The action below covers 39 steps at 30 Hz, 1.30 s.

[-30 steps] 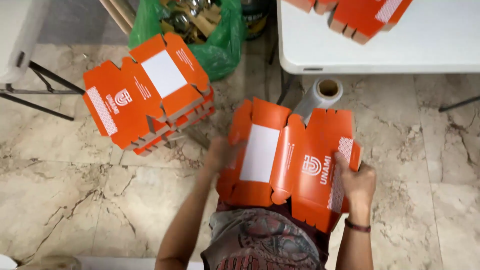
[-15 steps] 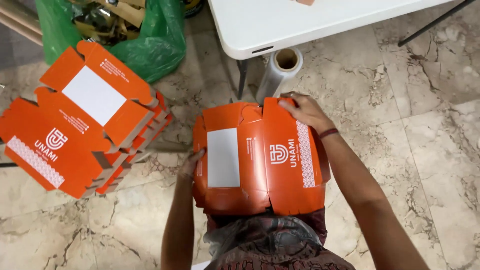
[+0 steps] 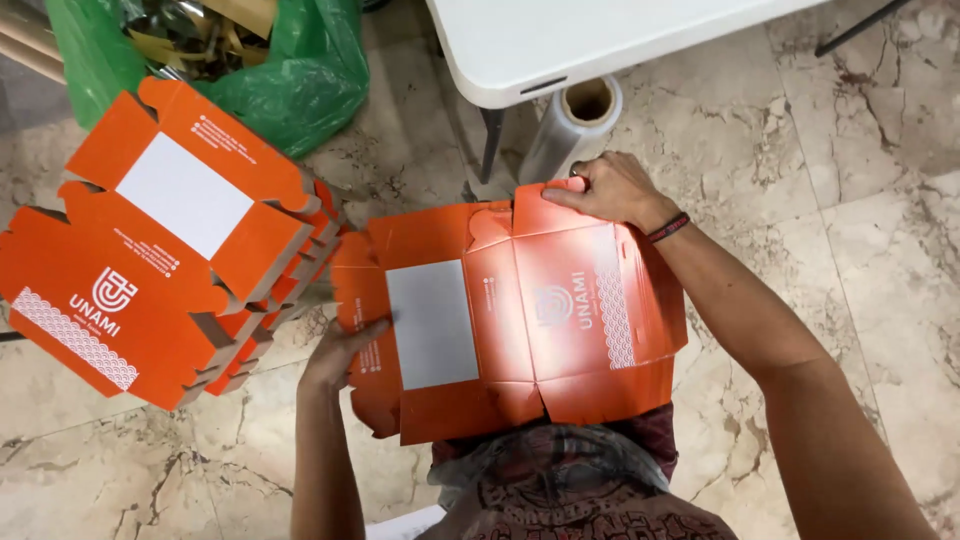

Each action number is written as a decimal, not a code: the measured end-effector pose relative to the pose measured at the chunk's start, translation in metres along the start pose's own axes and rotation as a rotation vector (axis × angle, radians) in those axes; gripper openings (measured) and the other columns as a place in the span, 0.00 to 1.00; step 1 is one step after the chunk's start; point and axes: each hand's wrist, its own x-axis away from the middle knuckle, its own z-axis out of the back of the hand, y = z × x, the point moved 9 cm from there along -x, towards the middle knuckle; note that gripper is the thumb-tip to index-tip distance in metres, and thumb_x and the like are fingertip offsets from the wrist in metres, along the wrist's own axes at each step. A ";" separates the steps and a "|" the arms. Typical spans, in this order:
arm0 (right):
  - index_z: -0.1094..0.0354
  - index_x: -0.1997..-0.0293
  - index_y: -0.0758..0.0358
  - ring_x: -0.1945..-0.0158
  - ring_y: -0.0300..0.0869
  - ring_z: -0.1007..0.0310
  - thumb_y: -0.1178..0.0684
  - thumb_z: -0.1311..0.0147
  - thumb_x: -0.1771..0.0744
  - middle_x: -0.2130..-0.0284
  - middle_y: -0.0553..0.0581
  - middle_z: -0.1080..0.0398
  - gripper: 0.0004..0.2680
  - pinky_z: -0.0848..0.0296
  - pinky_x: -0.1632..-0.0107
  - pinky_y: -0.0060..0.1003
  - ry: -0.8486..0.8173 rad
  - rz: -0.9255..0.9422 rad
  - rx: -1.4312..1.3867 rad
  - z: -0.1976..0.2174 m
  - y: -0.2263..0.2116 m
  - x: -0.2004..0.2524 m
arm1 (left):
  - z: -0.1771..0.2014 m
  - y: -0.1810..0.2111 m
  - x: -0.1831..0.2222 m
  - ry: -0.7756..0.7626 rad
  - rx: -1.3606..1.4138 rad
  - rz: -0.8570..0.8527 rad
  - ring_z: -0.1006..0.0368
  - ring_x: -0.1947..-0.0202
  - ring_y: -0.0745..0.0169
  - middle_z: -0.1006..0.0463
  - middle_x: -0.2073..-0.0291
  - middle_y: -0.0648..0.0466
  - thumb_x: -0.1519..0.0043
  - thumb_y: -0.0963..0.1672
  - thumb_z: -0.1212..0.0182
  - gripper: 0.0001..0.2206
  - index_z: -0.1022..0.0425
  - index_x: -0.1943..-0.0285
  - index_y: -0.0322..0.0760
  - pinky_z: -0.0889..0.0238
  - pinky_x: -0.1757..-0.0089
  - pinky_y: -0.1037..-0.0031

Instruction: Counting and stacking orange cardboard packaging boxes on a table and the floor.

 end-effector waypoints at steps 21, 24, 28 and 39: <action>0.35 0.83 0.59 0.77 0.62 0.27 0.27 0.35 0.40 0.90 0.61 0.36 0.24 0.32 0.69 0.52 0.220 0.212 0.149 0.083 -0.173 0.093 | -0.155 0.191 0.113 0.363 -0.830 -1.410 0.22 0.56 0.46 0.21 0.61 0.50 0.35 0.52 0.37 0.16 0.21 0.48 0.39 0.32 0.52 0.61; 0.34 0.83 0.58 0.77 0.62 0.26 0.25 0.39 0.39 0.90 0.62 0.35 0.25 0.31 0.68 0.52 0.204 0.233 0.185 0.087 -0.207 0.123 | -0.170 0.193 0.115 0.275 -0.754 -1.335 0.32 0.75 0.54 0.32 0.78 0.55 0.26 0.52 0.55 0.18 0.30 0.67 0.43 0.38 0.67 0.65; 0.38 0.86 0.57 0.79 0.63 0.27 0.25 0.37 0.40 0.91 0.61 0.35 0.25 0.30 0.69 0.52 0.202 0.337 0.102 0.107 -0.232 0.139 | -0.147 0.169 0.059 -0.064 -0.372 -1.323 0.46 0.91 0.65 0.41 0.95 0.57 0.26 0.50 0.63 0.31 0.35 0.88 0.43 0.46 0.78 0.73; 0.35 0.84 0.60 0.78 0.60 0.27 0.27 0.41 0.37 0.87 0.61 0.33 0.25 0.30 0.71 0.52 0.180 0.565 0.097 0.095 -0.235 0.159 | -0.148 0.171 0.075 -0.266 -0.264 -1.368 0.48 0.88 0.64 0.43 0.91 0.57 0.26 0.48 0.61 0.29 0.36 0.86 0.41 0.46 0.77 0.73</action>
